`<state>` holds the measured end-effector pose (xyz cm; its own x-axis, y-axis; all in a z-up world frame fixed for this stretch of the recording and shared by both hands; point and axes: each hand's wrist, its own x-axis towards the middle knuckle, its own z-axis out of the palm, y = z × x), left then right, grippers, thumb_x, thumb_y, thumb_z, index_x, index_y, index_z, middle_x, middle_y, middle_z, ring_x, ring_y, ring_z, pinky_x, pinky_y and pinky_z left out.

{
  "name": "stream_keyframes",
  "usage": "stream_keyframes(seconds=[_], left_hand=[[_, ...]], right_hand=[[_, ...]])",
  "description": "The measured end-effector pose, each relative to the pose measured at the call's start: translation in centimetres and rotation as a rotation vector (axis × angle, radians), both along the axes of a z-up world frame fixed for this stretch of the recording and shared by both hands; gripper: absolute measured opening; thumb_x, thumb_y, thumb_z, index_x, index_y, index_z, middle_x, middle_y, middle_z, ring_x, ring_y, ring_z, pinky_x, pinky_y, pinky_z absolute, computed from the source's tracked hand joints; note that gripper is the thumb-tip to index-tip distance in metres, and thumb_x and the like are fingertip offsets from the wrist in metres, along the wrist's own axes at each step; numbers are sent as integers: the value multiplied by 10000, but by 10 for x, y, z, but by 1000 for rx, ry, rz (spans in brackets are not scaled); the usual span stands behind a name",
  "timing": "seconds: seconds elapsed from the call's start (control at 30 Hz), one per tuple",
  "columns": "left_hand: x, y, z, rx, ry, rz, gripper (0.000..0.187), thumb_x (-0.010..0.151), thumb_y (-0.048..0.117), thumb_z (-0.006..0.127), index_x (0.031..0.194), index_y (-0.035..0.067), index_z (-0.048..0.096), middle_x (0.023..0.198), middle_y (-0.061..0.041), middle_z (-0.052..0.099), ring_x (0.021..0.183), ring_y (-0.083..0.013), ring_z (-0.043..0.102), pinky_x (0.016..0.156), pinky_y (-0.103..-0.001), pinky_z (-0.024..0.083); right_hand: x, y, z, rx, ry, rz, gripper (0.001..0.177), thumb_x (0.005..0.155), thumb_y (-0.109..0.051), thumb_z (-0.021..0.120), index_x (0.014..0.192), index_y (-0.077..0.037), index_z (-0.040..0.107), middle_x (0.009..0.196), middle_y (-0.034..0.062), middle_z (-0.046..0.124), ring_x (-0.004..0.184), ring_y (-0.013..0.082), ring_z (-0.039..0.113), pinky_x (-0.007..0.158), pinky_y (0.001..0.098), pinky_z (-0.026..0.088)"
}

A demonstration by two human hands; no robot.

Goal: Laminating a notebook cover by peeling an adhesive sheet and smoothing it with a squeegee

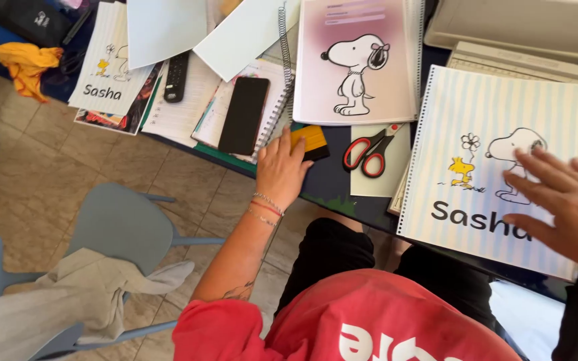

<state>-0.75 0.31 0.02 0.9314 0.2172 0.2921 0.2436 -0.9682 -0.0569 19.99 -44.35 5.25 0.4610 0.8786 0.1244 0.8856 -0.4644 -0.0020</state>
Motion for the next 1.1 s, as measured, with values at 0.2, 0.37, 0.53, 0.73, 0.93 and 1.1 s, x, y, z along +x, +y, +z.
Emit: stream_keyframes(seconds=[0.2,0.37,0.53,0.73,0.93,1.1], left_hand=[[-17,-14,46,115,-274,-206,213,1048,219,561,1142,72,683,1231,-116,723,1049,-258,675,836,-411,463],[10,-97,97,104,-686,-741,129,1016,108,681,1130,87,738,1087,-100,752,959,-230,749,913,-393,598],[71,-127,72,-142,-839,-883,300,1074,294,519,1243,104,679,1318,-117,698,1170,-280,705,1035,-470,542],[172,-105,50,-858,-255,-598,537,1052,114,447,1556,9,296,1582,-225,417,1470,-374,423,1239,-477,340],[278,-92,10,-1058,56,-86,622,937,400,582,1431,38,474,1371,-161,610,1295,-304,567,1107,-404,429],[309,-84,-10,-1032,112,-67,332,846,376,700,1083,152,760,1081,-38,798,1021,-224,742,915,-342,567]], right_hand=[[-51,50,62,42,254,56,592,864,-454,666,1405,-216,626,1517,51,565,1347,252,569,1173,442,398],[-66,104,75,478,1435,-250,699,911,-301,620,1534,-32,450,1428,253,654,1229,397,709,867,485,663],[-19,93,47,485,1494,-412,710,804,31,736,1471,74,497,1262,253,725,1014,359,759,729,418,654],[49,84,76,633,1022,-712,500,933,-74,688,1404,-66,520,1181,182,643,930,278,667,827,380,572],[68,78,69,585,647,-872,644,907,-95,673,1513,-157,465,1353,197,553,1018,323,609,813,412,577],[54,56,60,450,530,-931,768,893,-165,661,1605,-106,379,1465,217,519,1240,392,531,1025,479,447]])
